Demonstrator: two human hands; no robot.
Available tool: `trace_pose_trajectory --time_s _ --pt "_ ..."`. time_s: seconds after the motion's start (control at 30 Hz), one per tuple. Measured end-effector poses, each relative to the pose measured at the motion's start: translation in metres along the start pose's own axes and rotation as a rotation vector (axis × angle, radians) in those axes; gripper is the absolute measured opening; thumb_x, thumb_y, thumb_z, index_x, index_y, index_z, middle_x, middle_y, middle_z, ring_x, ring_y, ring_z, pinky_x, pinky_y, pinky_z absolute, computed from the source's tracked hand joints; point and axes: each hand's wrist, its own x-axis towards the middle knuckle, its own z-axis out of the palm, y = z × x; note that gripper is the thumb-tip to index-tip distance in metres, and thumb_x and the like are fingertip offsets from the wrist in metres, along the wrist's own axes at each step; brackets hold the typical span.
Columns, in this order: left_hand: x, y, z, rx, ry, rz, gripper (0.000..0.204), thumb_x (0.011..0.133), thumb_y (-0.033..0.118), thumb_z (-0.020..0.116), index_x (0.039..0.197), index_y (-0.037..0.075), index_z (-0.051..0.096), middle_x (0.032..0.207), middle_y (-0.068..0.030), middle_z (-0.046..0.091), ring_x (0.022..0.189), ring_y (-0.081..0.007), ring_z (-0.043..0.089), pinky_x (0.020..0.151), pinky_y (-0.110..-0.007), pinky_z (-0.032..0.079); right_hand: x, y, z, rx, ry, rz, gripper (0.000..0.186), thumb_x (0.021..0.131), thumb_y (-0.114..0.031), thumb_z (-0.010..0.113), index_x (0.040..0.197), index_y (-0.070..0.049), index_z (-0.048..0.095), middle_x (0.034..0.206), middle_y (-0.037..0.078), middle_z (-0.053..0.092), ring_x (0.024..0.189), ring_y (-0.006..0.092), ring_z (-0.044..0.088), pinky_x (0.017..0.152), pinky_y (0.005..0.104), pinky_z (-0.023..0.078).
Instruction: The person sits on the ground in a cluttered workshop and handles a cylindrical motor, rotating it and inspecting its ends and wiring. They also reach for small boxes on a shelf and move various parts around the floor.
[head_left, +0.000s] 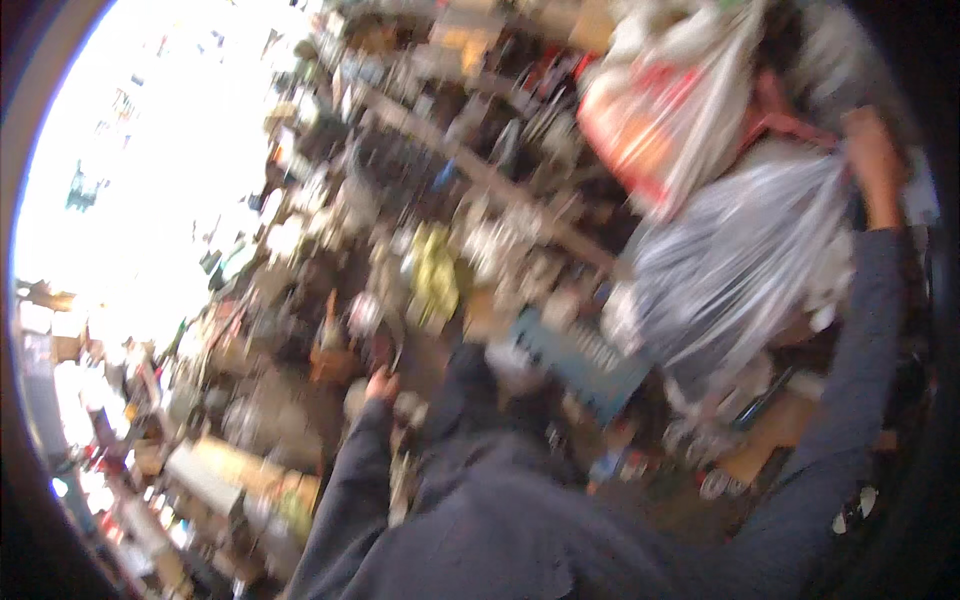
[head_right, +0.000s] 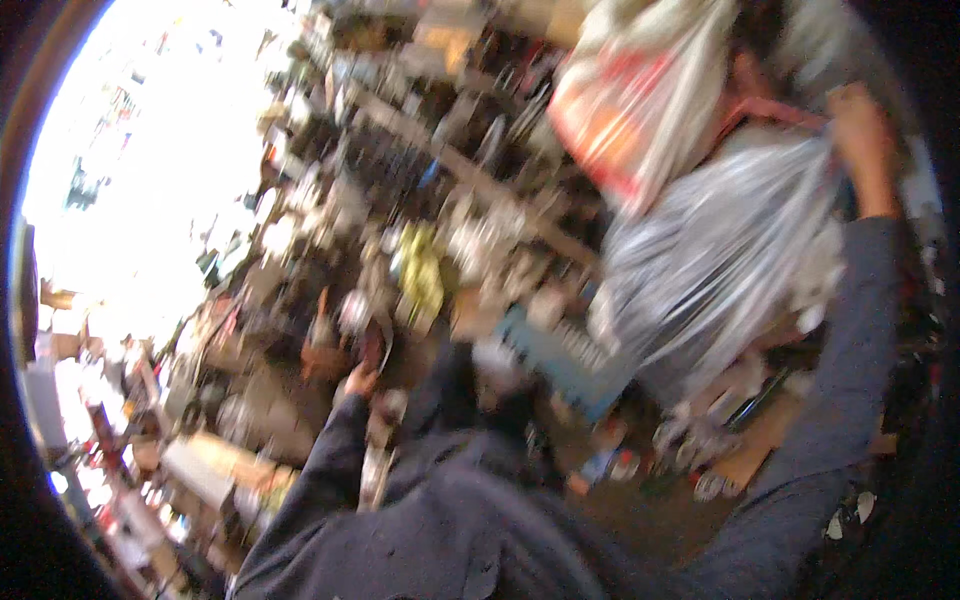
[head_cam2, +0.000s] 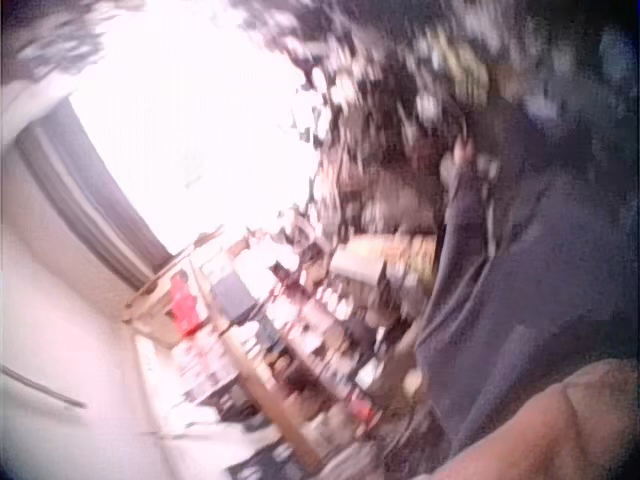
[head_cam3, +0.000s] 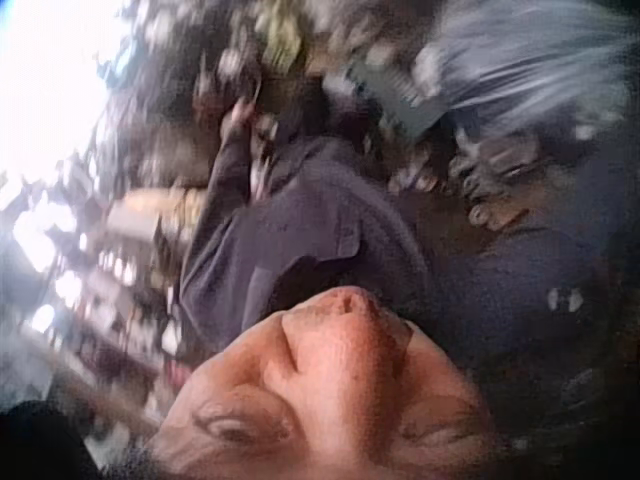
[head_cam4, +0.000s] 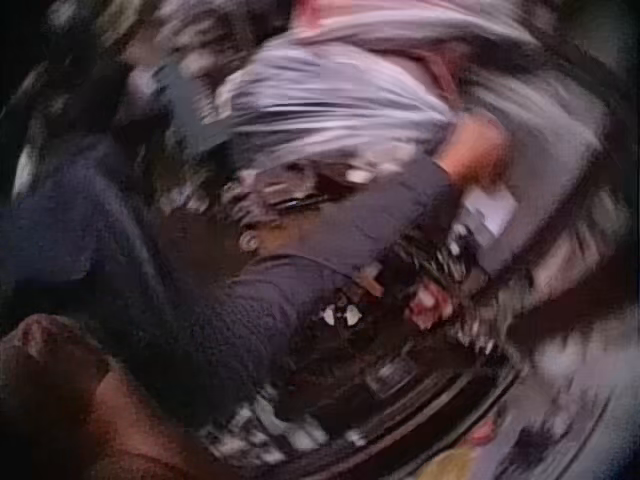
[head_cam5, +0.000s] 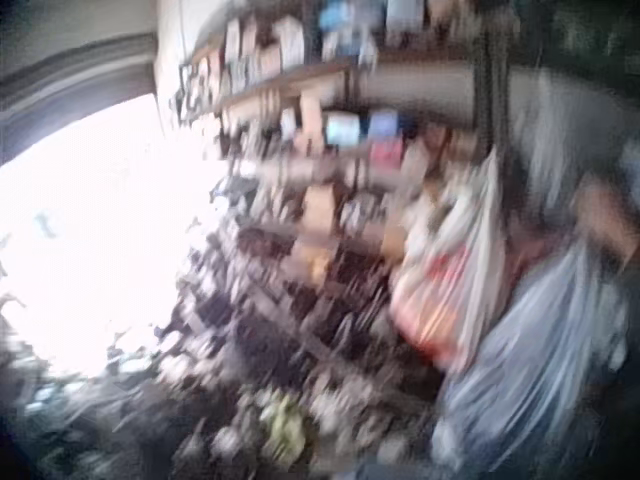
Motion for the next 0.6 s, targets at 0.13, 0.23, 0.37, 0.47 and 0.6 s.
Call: trace_pose_trajectory --time_s 0.13,0.23,0.37,0.47,0.6 --pt "0.097 0.134 -0.016 -0.167 0.078 0.246 0.032 0.088 0.029 0.069 0.112 0.008 0.072 0.103 -0.0185 0.076 0.1 -0.0335 0.073 0.091 -0.045 0.055 -0.017 -0.02 -0.003 0.313 0.116 0.047 0.033 0.1 -0.034 0.058 0.106 -0.003 0.065 0.107 0.024 0.069 0.103 0.0469 0.065 0.089 0.0533 0.052" --pt "0.148 0.28 -0.061 -0.28 0.269 0.556 0.021 0.089 0.02 0.069 0.106 0.007 0.073 0.095 -0.0162 0.076 0.093 -0.0336 0.074 0.082 -0.042 0.057 -0.027 -0.028 -0.011 0.311 0.176 0.052 0.032 0.101 -0.032 0.055 0.105 -0.001 0.062 0.109 0.025 0.066 0.103 0.0479 0.063 0.087 0.0568 0.049" --pt "0.17 0.53 -0.153 -0.429 0.342 0.933 0.023 0.094 0.012 0.063 0.113 0.0 0.068 0.099 -0.018 0.075 0.095 -0.03 0.074 0.083 -0.039 0.056 -0.03 -0.031 -0.019 0.336 0.172 0.05 0.03 0.101 -0.03 0.056 0.102 0.0 0.06 0.106 0.025 0.064 0.1 0.0481 0.062 0.087 0.0567 0.049" --pt "0.161 0.688 -0.241 -0.435 0.463 1.284 0.025 0.094 0.009 0.06 0.117 0.001 0.067 0.109 -0.023 0.071 0.106 -0.0416 0.07 0.09 -0.045 0.054 -0.03 -0.034 -0.019 0.361 0.187 0.067 0.026 0.101 -0.026 0.057 0.101 0.0 0.06 0.105 0.024 0.064 0.099 0.0476 0.061 0.087 0.0561 0.048" --pt "0.158 0.843 -0.352 -0.395 0.546 1.55 0.044 0.093 0.015 0.065 0.134 0.002 0.06 0.12 -0.0255 0.067 0.111 -0.0443 0.065 0.094 -0.047 0.052 -0.032 -0.038 -0.02 0.346 0.176 0.102 0.023 0.1 -0.024 0.057 0.102 -0.002 0.061 0.105 0.021 0.065 0.101 0.0458 0.061 0.086 0.0532 0.049"
